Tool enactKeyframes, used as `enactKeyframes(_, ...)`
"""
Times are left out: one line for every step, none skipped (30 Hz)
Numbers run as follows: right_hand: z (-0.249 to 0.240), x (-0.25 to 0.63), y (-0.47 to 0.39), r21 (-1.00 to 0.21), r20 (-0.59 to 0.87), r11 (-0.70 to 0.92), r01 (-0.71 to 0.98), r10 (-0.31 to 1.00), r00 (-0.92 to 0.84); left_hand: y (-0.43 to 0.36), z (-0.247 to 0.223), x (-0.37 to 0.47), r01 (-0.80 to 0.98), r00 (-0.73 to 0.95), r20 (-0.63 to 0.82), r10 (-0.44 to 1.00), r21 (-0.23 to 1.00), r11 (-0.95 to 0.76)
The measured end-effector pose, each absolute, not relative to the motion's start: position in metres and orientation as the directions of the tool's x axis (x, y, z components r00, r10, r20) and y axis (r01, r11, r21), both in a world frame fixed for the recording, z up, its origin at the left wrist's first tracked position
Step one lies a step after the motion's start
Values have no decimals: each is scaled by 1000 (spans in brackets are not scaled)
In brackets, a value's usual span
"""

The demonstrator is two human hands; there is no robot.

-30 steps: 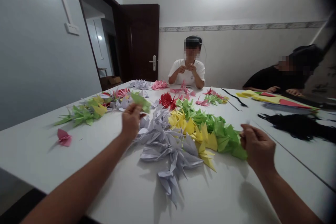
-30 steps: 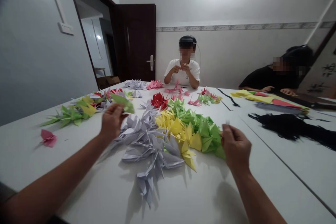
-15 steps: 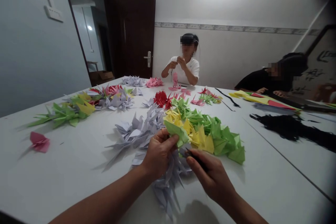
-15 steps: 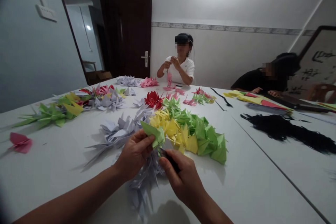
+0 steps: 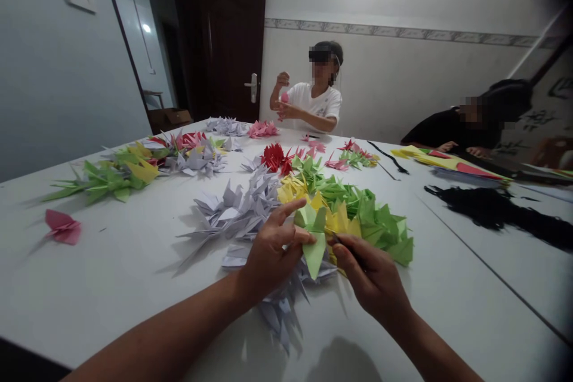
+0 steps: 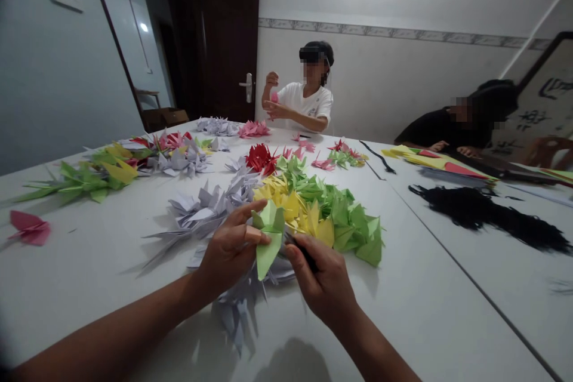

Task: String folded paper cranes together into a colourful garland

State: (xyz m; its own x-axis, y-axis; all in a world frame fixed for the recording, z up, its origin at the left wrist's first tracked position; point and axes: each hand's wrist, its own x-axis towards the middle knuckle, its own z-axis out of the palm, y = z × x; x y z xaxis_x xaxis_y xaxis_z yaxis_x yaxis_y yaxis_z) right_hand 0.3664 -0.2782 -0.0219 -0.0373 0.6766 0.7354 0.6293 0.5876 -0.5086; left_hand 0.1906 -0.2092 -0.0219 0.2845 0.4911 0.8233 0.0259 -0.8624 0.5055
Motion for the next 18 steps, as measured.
enactKeyframes(-21,366,-279,-494,737,594,635,674,-58,-209,-21,189,37,304,842,446,457,-889)
enactKeyframes(-19,366,-279,-478,735,600,641,673,-83,-208,-21,189,31,324,851,413,427,-904)
enactKeyframes(-18,365,-280,-462,731,606,648,674,-109,-208,-21,188,20,348,854,388,407,-913)
enactKeyframes(-17,365,-280,-448,724,606,657,677,-131,-208,-21,188,11,371,851,372,397,-918)
enactKeyframes(-15,364,-281,-438,715,603,666,683,-149,-209,-21,187,5,392,847,360,389,-921)
enactKeyframes(-15,364,-281,-430,704,597,677,691,-162,-209,-21,187,11,409,840,355,385,-923)
enactKeyframes(-14,364,-281,-425,692,588,688,701,-173,-210,-20,186,28,421,833,359,384,-923)
enactKeyframes(-14,364,-281,-422,678,578,699,713,-180,-210,-20,186,50,428,824,371,389,-920)
enactKeyframes(-14,365,-281,-420,665,567,709,723,-185,-211,-19,186,67,433,812,391,404,-912)
enactKeyframes(-14,365,-281,-418,654,557,718,733,-188,-212,-18,186,78,436,802,408,418,-905)
enactKeyframes(-15,365,-281,-416,646,549,725,739,-189,-213,-17,187,82,440,794,419,429,-900)
enactKeyframes(-15,365,-281,-415,640,540,732,746,-188,-214,-15,187,78,447,786,427,441,-894)
enactKeyframes(-16,365,-280,-415,635,532,738,750,-183,-215,-14,188,59,458,779,428,453,-889)
enactKeyframes(-17,365,-280,-415,631,524,744,755,-180,-216,-12,189,30,468,774,426,468,-883)
enactKeyframes(-17,364,-280,-415,626,515,750,759,-175,-218,-11,190,-7,474,770,427,488,-873)
enactKeyframes(-17,364,-279,-417,621,508,754,765,-171,-220,-10,190,-48,479,762,437,519,-853)
enactKeyframes(-17,364,-279,-420,616,501,757,770,-168,-221,-9,191,-92,479,745,464,568,-818)
enactKeyframes(-17,364,-279,-424,611,496,758,774,-165,-223,-9,191,-141,477,722,501,626,-767)
